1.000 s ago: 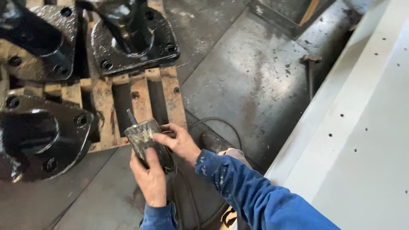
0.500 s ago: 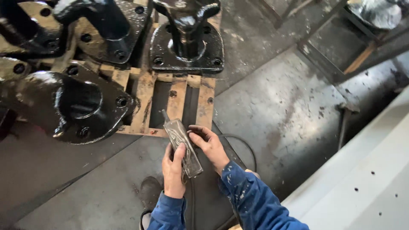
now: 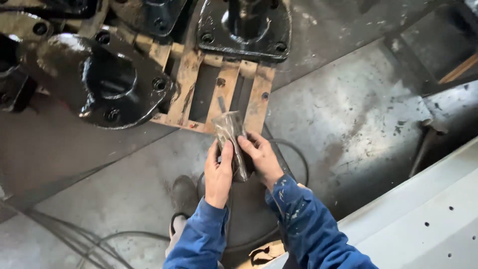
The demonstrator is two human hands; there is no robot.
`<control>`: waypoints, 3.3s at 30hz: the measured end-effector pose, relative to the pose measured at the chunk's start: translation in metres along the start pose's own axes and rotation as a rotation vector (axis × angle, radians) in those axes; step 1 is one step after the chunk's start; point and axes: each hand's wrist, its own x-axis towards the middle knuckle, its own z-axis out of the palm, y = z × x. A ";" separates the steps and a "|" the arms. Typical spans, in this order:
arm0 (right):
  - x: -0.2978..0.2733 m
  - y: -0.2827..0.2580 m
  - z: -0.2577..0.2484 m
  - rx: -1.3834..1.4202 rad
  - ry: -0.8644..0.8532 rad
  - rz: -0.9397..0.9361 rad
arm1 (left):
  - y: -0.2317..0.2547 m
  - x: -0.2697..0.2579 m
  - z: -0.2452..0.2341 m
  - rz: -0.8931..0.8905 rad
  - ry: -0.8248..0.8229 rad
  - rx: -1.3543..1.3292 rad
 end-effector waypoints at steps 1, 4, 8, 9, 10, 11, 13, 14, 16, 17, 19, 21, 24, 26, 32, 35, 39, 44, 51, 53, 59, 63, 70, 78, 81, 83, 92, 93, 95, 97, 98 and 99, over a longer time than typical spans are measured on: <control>0.001 0.000 0.000 -0.035 0.030 -0.024 | 0.003 0.002 0.000 -0.069 -0.013 -0.065; -0.004 -0.005 0.006 -0.080 0.068 -0.061 | 0.006 0.001 -0.001 -0.141 -0.015 -0.120; -0.010 -0.017 0.013 -0.058 0.125 -0.050 | 0.004 0.003 -0.003 -0.088 0.014 -0.105; -0.011 -0.019 0.014 -0.059 0.123 -0.045 | 0.004 0.003 -0.003 -0.091 0.018 -0.104; -0.012 -0.021 0.015 -0.068 0.125 -0.049 | 0.005 0.003 -0.003 -0.091 0.018 -0.125; -0.013 -0.023 0.016 -0.077 0.127 -0.054 | 0.005 0.003 -0.004 -0.092 0.019 -0.146; -0.013 -0.021 0.015 -0.101 0.127 -0.065 | 0.001 0.003 -0.005 -0.098 0.017 -0.175; -0.013 -0.020 0.014 -0.124 0.127 -0.079 | -0.002 0.004 -0.006 -0.102 0.011 -0.203; -0.013 -0.021 0.014 -0.107 0.129 -0.077 | -0.001 0.004 -0.007 -0.120 0.013 -0.223; -0.013 -0.021 0.014 -0.092 0.130 -0.076 | -0.001 0.005 -0.007 -0.136 0.014 -0.245; -0.014 -0.024 0.014 -0.073 0.124 -0.062 | -0.003 0.005 -0.007 -0.157 0.016 -0.273; -0.015 -0.022 0.014 -0.052 0.122 -0.042 | -0.004 0.004 -0.009 -0.185 0.018 -0.299; -0.012 -0.018 0.013 -0.030 0.123 -0.058 | -0.005 0.004 -0.010 -0.196 0.010 -0.371; -0.011 -0.015 0.011 -0.057 0.134 -0.081 | -0.005 0.004 -0.010 -0.213 0.016 -0.426; -0.015 -0.024 0.017 -0.065 0.147 -0.106 | -0.008 0.005 -0.011 -0.227 0.029 -0.472; -0.014 -0.020 0.016 -0.022 0.184 -0.133 | -0.009 0.005 -0.011 -0.214 0.044 -0.458; -0.014 -0.018 0.015 0.058 0.204 -0.150 | -0.010 0.004 -0.012 -0.213 0.053 -0.479; -0.015 -0.027 0.017 -0.187 0.254 -0.226 | -0.008 0.007 -0.009 -0.223 0.062 -0.409; -0.013 -0.023 0.016 -0.118 0.246 -0.246 | 0.005 0.005 -0.005 -0.269 0.041 -0.466; -0.012 -0.022 0.017 -0.090 0.253 -0.187 | 0.006 0.004 -0.005 -0.252 0.048 -0.431; -0.007 -0.016 0.014 0.000 0.229 -0.173 | 0.001 0.007 -0.005 -0.314 0.070 -0.435; -0.006 -0.016 0.014 -0.029 0.233 -0.183 | -0.002 0.007 -0.005 -0.305 0.057 -0.450; -0.005 -0.015 0.013 -0.058 0.235 -0.191 | -0.003 0.009 -0.004 -0.328 0.074 -0.430; -0.008 -0.022 0.016 -0.033 0.221 -0.177 | 0.003 0.008 -0.003 -0.353 0.081 -0.441; -0.009 -0.022 0.016 -0.073 0.240 -0.159 | -0.004 0.009 -0.004 -0.353 0.084 -0.435; -0.006 -0.018 0.015 0.022 0.199 -0.151 | -0.007 0.009 -0.004 -0.334 0.086 -0.428; -0.007 -0.020 0.016 -0.009 0.197 -0.157 | -0.009 0.009 -0.004 -0.345 0.089 -0.444; -0.008 -0.021 0.016 -0.009 0.197 -0.157 | -0.008 0.009 -0.003 -0.346 0.089 -0.443; -0.008 -0.022 0.016 -0.004 0.198 -0.153 | -0.006 0.010 -0.003 -0.347 0.089 -0.437; -0.007 -0.021 0.016 -0.013 0.198 -0.161 | -0.008 0.010 -0.002 -0.345 0.087 -0.442; -0.008 -0.021 0.016 -0.021 0.200 -0.168 | -0.010 0.010 -0.003 -0.343 0.084 -0.446; -0.008 -0.020 0.016 -0.021 0.200 -0.166 | -0.009 0.010 -0.003 -0.344 0.085 -0.445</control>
